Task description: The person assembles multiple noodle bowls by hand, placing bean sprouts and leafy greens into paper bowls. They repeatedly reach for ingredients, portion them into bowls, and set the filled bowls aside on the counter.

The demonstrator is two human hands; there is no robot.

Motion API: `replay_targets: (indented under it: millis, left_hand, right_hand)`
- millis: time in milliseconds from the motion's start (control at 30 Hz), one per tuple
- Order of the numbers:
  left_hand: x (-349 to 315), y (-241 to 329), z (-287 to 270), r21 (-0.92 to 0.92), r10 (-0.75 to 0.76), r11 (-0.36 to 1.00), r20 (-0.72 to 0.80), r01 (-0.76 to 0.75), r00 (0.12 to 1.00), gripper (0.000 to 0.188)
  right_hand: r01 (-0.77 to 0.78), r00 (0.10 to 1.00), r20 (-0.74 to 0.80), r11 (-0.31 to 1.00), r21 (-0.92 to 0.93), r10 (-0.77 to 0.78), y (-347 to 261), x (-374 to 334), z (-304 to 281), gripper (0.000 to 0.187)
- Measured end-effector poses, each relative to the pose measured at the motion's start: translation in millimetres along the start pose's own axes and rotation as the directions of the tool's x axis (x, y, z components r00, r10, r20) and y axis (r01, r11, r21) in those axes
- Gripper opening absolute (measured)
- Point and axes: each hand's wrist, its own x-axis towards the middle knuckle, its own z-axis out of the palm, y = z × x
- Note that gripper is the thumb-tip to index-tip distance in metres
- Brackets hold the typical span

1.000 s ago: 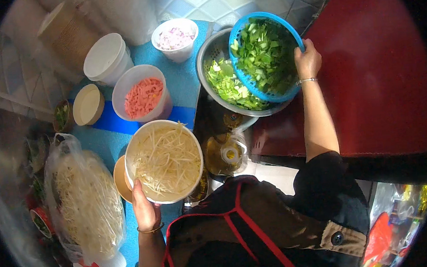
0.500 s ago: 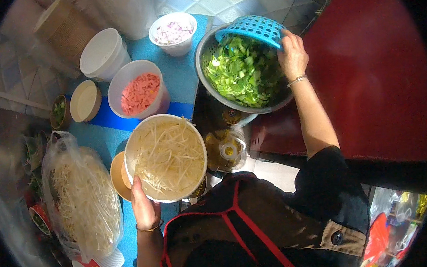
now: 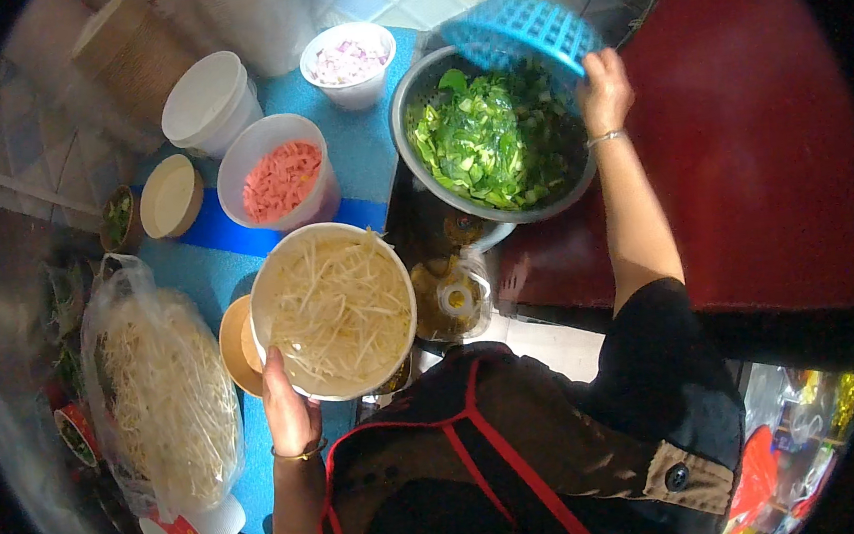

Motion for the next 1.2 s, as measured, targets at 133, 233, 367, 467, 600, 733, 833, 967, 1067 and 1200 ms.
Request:
replay_targets:
  millis: [133, 233, 367, 467, 600, 733, 833, 967, 1067, 1200]
  left_hand:
    - [-2.7, -5.9, -3.3, 0.019, 0.032, 0.999, -0.008, -0.032, 0.999, 0.045]
    - [3.5, -12.1, -17.8, 0.104, 0.042, 0.994, 0.032, -0.045, 0.999, 0.049]
    - [7.1, -14.4, -24.1, 0.060, 0.027, 0.998, 0.062, -0.030, 0.998, 0.043]
    - [9.8, -16.3, -16.7, -0.021, 0.043, 0.999, 0.051, -0.042, 0.998, 0.041]
    - [19.2, -24.1, -37.8, 0.139, 0.148, 0.976, 0.130, -0.166, 0.980, 0.041]
    - [20.4, -35.3, -34.5, 0.488, 0.533, 0.675, 0.196, -0.554, 0.823, 0.032]
    - [14.5, -18.8, -33.0, 0.140, 0.145, 0.978, 0.058, -0.152, 0.988, 0.031]
    - [9.9, -13.3, -41.5, -0.044, 0.027, 0.999, 0.022, -0.026, 0.999, 0.035]
    - [7.7, -9.4, -45.6, -0.047, 0.031, 0.998, 0.055, -0.029, 0.998, 0.038]
    - [9.3, -10.4, -64.0, -0.059, 0.030, 0.998, 0.113, -0.023, 0.993, 0.037]
  right_hand:
    - [-0.019, 1.000, -0.009, 0.999, -0.047, 0.019, -15.8, 50.7, -27.7, 0.020]
    - [-0.024, 0.998, 0.060, 0.997, -0.080, 0.029, -27.5, 52.9, -41.5, 0.019]
    - [-0.025, 0.997, -0.074, 0.993, -0.112, 0.016, -38.4, 30.3, -49.7, 0.018]
    - [0.134, 0.990, 0.041, 0.991, -0.026, -0.132, -50.2, -0.6, -42.1, 0.016]
    - [0.080, 0.994, -0.064, 0.994, -0.072, -0.085, -48.1, 7.0, -49.3, 0.018]
    - [0.197, 0.978, 0.071, 0.980, -0.006, -0.196, -57.7, 1.0, -47.6, 0.014]
    - [0.210, 0.976, 0.076, 0.976, -0.061, -0.205, -56.9, 13.2, -51.5, 0.009]
    - [0.206, 0.979, 0.014, 0.977, -0.054, -0.205, -61.2, 28.2, -66.3, 0.012]
    - [0.323, 0.927, 0.188, 0.946, 0.035, -0.324, -58.1, -0.8, -45.3, 0.013]
    - [0.219, 0.975, -0.014, 0.973, -0.074, -0.220, -50.4, 28.6, -63.3, 0.012]
